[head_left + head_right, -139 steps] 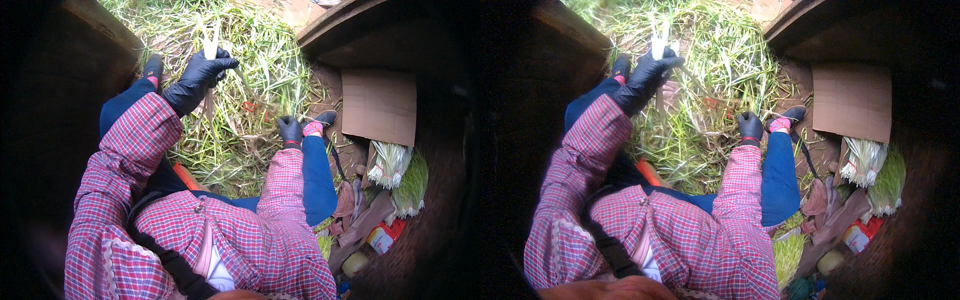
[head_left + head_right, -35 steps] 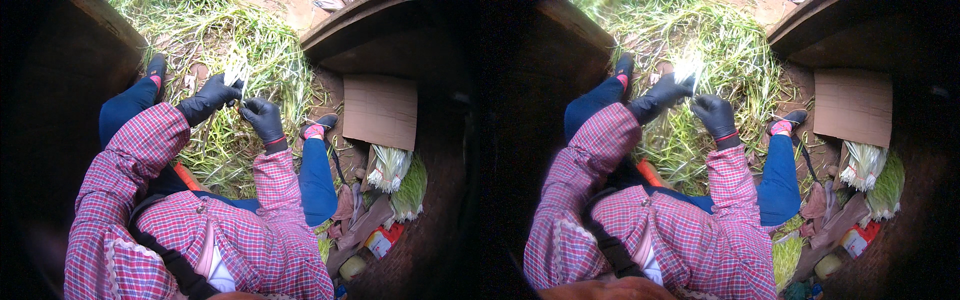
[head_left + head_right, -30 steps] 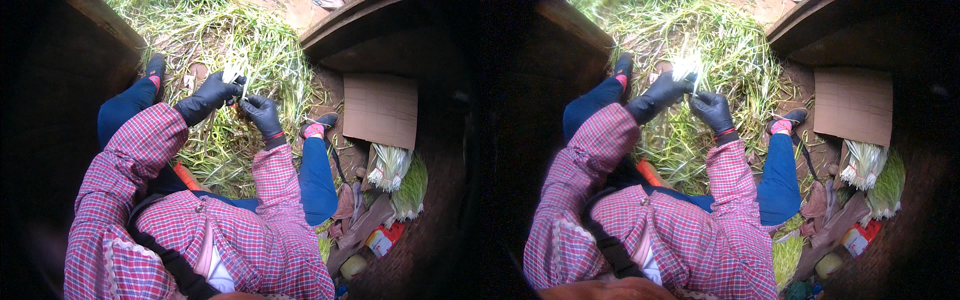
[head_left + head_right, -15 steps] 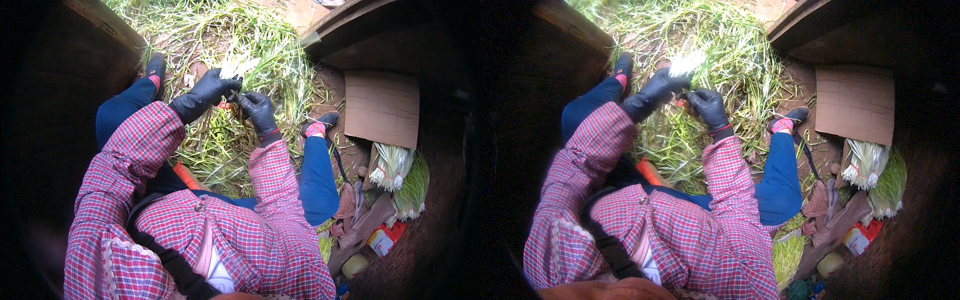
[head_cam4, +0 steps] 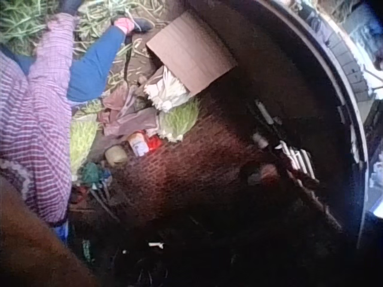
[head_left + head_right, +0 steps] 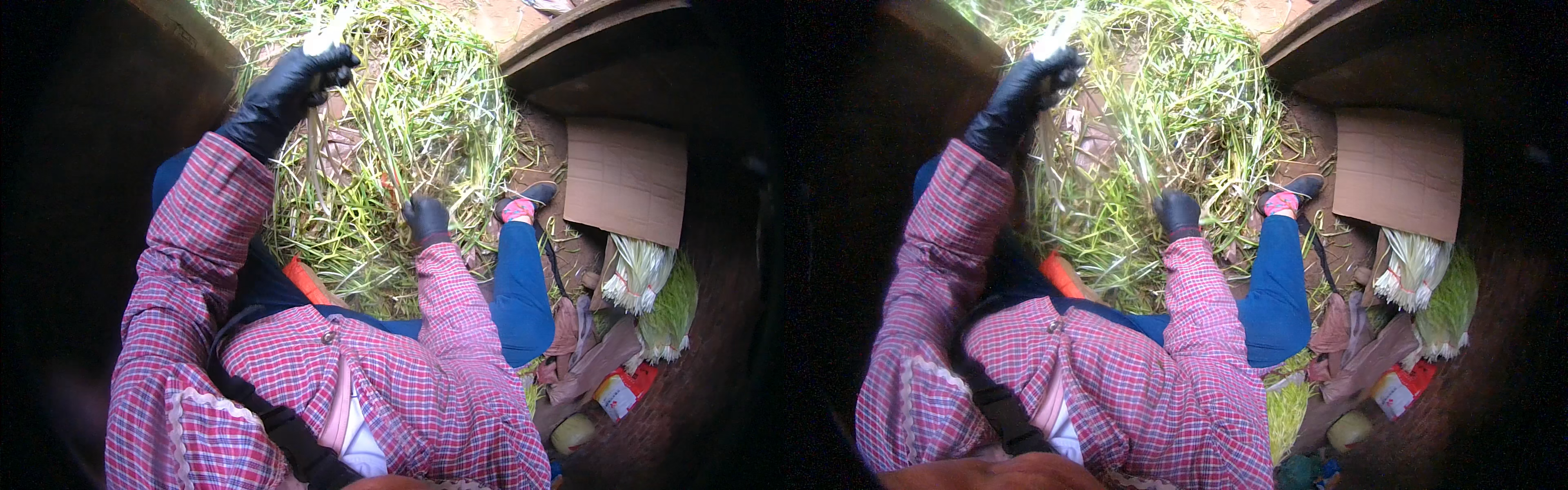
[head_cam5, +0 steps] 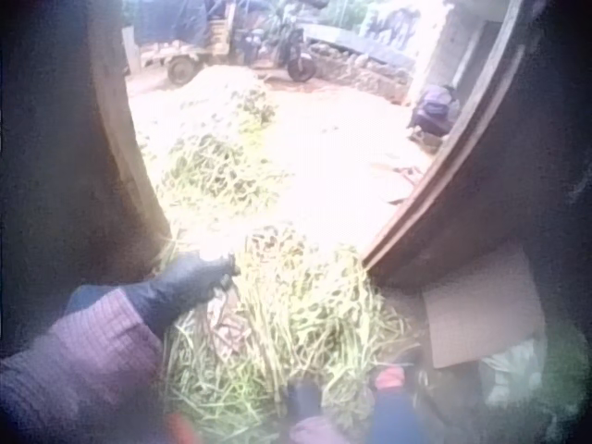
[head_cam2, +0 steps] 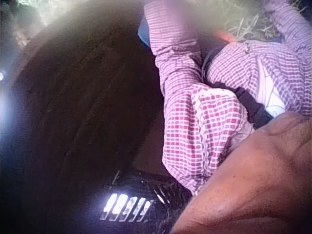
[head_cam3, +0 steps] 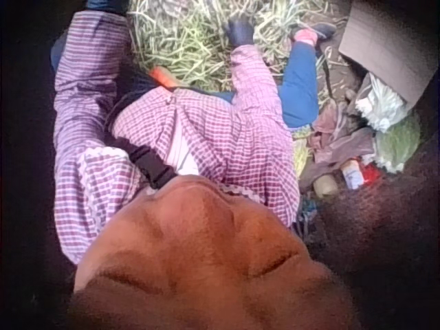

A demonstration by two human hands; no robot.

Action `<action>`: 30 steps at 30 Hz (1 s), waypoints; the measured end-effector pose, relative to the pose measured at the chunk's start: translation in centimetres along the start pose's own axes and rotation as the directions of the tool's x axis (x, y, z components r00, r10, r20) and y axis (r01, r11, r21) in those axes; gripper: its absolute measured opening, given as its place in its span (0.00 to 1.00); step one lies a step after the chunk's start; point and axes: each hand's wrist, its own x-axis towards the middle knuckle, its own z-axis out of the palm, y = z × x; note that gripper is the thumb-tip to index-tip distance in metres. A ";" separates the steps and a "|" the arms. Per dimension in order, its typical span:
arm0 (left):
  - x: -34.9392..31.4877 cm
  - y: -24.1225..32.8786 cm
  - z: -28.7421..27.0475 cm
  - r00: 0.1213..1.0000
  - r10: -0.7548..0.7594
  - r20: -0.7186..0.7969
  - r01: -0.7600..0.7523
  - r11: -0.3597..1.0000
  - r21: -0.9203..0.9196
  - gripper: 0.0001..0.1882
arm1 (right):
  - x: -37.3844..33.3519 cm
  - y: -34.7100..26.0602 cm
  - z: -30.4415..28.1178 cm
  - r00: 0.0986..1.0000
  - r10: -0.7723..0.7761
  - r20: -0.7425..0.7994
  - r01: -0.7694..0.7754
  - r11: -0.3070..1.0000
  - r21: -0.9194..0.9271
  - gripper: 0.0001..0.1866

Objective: The person sits inside a wooden structure and trims the ends of long green vegetables by hand. They repeatedly pick up stalks, snap off the tips, and place the trimmed pieces aside, accumulating a pile of vegetable scraps.

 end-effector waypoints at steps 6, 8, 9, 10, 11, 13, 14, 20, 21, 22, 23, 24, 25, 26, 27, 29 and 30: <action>-0.1 2.5 -2.4 0.996 0.049 -0.076 -0.045 0.998 0.050 0.14 | -1.2 2.5 0.6 0.870 0.159 0.467 -0.138 0.987 -0.079 0.15; -0.2 1.6 -1.2 1.000 0.023 -0.020 -0.024 0.999 -0.032 0.12 | 0.9 0.9 -3.1 0.906 0.149 0.395 -0.172 0.985 0.022 0.17; -0.6 1.0 -0.4 0.996 -0.079 -0.039 0.079 0.997 -0.006 0.11 | 2.2 -0.3 -5.4 0.945 0.166 0.283 -0.195 0.978 0.079 0.17; -0.8 0.1 0.6 0.990 -0.138 -0.031 0.139 0.990 0.028 0.13 | 3.2 -1.9 -7.5 0.998 -0.049 0.032 0.034 0.930 0.366 0.17; -1.0 -0.4 1.2 0.971 -0.225 -0.084 0.230 0.971 0.062 0.14 | 4.0 -3.8 -9.1 0.928 -0.232 -0.290 0.359 0.764 0.536 0.18; -1.0 -0.8 1.5 0.954 -0.298 0.022 0.299 0.952 -0.072 0.13 | 5.0 -8.4 -10.4 0.896 -0.228 -0.381 0.433 0.643 0.632 0.18; -0.7 -0.9 1.6 0.968 -0.252 -0.013 0.247 0.955 -0.161 0.14 | 4.9 -10.3 -10.7 0.901 -0.237 -0.363 0.430 0.592 0.681 0.18; -0.5 -1.0 0.6 0.977 -0.211 -0.040 0.205 0.972 -0.113 0.17 | 2.7 -12.7 -11.8 0.920 -0.119 -0.374 0.370 0.577 0.728 0.07; -0.7 -1.5 1.2 0.971 -0.237 -0.034 0.231 0.965 -0.120 0.17 | 2.8 -12.3 -12.3 0.845 -0.084 -0.528 0.466 0.598 0.652 0.06; -0.9 -2.1 1.8 0.967 -0.253 0.040 0.256 0.959 -0.121 0.14 | 2.9 -12.1 -12.6 0.806 -0.108 -0.581 0.488 0.676 0.552 0.07; -1.2 -2.7 2.8 0.974 -0.227 0.013 0.227 0.970 -0.084 0.13 | 3.3 -12.0 -13.0 0.727 -0.132 -0.674 0.539 0.718 0.441 0.08; -1.2 -2.8 2.9 0.954 -0.296 0.049 0.299 0.949 -0.101 0.12 | 3.3 -12.1 -13.1 0.724 -0.193 -0.662 0.500 0.807 0.313 0.11; -1.3 -2.9 3.2 0.908 -0.417 0.049 0.420 0.903 -0.094 0.12 | 3.5 -12.3 -13.2 0.730 -0.229 -0.644 0.516 0.803 0.298 0.14; -1.0 -2.6 3.2 0.918 -0.395 0.030 0.395 0.910 -0.128 0.12 | 3.3 -12.5 -13.1 0.849 -0.107 -0.517 0.449 0.662 0.600 0.14; -0.8 -2.3 3.1 0.965 -0.262 -0.022 0.248 0.932 -0.264 0.13 | 3.2 -12.7 -12.9 0.965 -0.057 -0.254 0.252 0.459 0.852 0.14; 0.1 -0.8 1.6 0.954 -0.287 -0.089 0.256 0.930 -0.262 0.15 | 2.5 -12.8 -12.3 0.976 -0.039 -0.213 0.197 0.569 0.798 0.11; 0.4 -0.8 1.6 0.974 -0.148 -0.171 0.106 0.967 -0.230 0.16 | 2.4 -12.5 -12.1 0.978 -0.081 -0.192 0.208 0.436 0.876 0.10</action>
